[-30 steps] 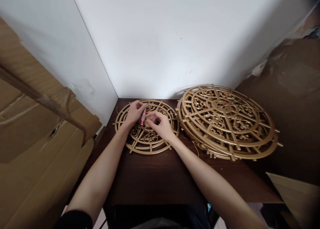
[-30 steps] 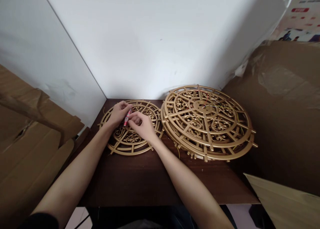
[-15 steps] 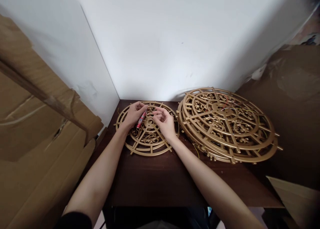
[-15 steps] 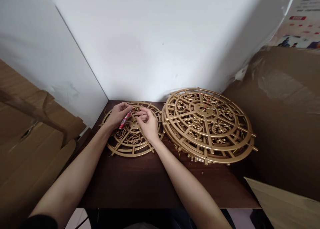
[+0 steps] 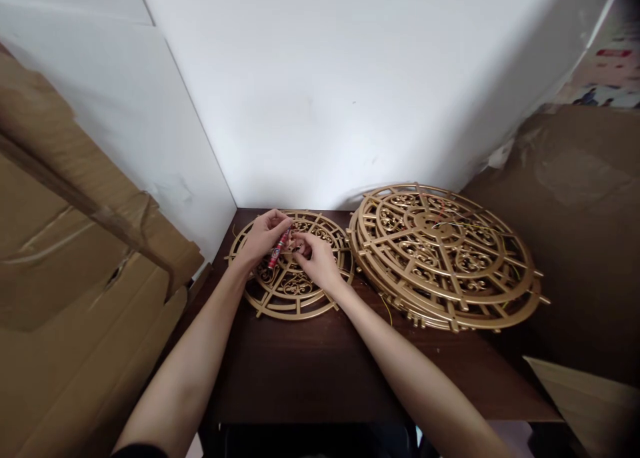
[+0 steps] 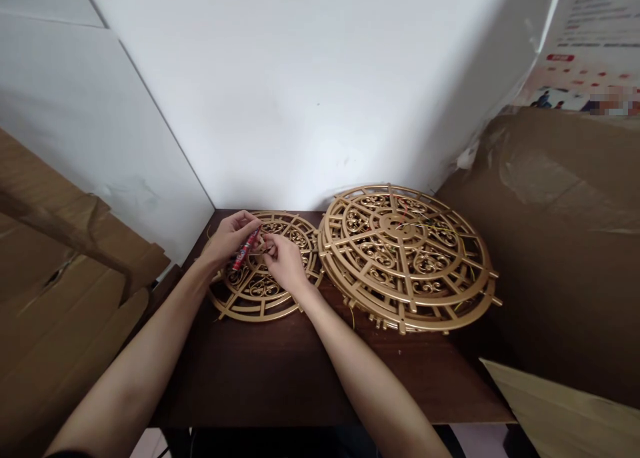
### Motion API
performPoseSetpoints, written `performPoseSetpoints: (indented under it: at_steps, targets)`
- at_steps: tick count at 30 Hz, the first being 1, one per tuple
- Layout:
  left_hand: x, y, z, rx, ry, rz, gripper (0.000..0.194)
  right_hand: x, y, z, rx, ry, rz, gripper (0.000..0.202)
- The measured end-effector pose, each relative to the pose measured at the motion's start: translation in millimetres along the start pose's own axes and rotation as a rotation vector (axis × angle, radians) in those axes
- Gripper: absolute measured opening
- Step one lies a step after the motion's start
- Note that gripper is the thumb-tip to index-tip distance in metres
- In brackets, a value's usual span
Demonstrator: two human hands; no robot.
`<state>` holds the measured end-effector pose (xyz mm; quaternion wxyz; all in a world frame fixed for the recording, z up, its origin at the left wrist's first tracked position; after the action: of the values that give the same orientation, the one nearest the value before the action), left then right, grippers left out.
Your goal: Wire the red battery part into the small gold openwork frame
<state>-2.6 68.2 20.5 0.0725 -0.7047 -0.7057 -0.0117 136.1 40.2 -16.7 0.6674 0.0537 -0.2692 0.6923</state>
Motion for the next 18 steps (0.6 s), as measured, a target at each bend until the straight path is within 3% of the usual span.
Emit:
performPoseSetpoints:
  at_steps: [5,11,15,18]
  targets:
    - [-8.6,-6.3,-10.7,-0.062,-0.019,-0.057,0.033,1.2,-3.1,1.1,0.012,-0.008,-0.047,0.014]
    - [-19.9,-6.6,2.1,-0.092,-0.063,-0.119,0.026,2.1,-7.1,-0.6,0.145,0.105,-0.127,0.013]
    - [-27.7,1.5,10.0,-0.107,-0.103,-0.053,0.027,2.3,-8.5,-4.9,0.222,0.128,-0.168,0.015]
    - [-31.8,7.0,11.9,-0.002,-0.035,-0.013,0.028,1.9,-10.2,-5.7,0.191,0.086,-0.21,0.014]
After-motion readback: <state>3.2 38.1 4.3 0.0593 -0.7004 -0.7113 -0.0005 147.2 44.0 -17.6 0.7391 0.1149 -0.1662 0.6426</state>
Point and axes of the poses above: each hand's wrist, its own x-axis towards the middle knuckle, its own y-axis out of the palm, z = x × y, the point moved 3 cm from there along x, towards the middle knuckle, and after that the axes turned 6 degrees about -z, right-handed, at the moved point
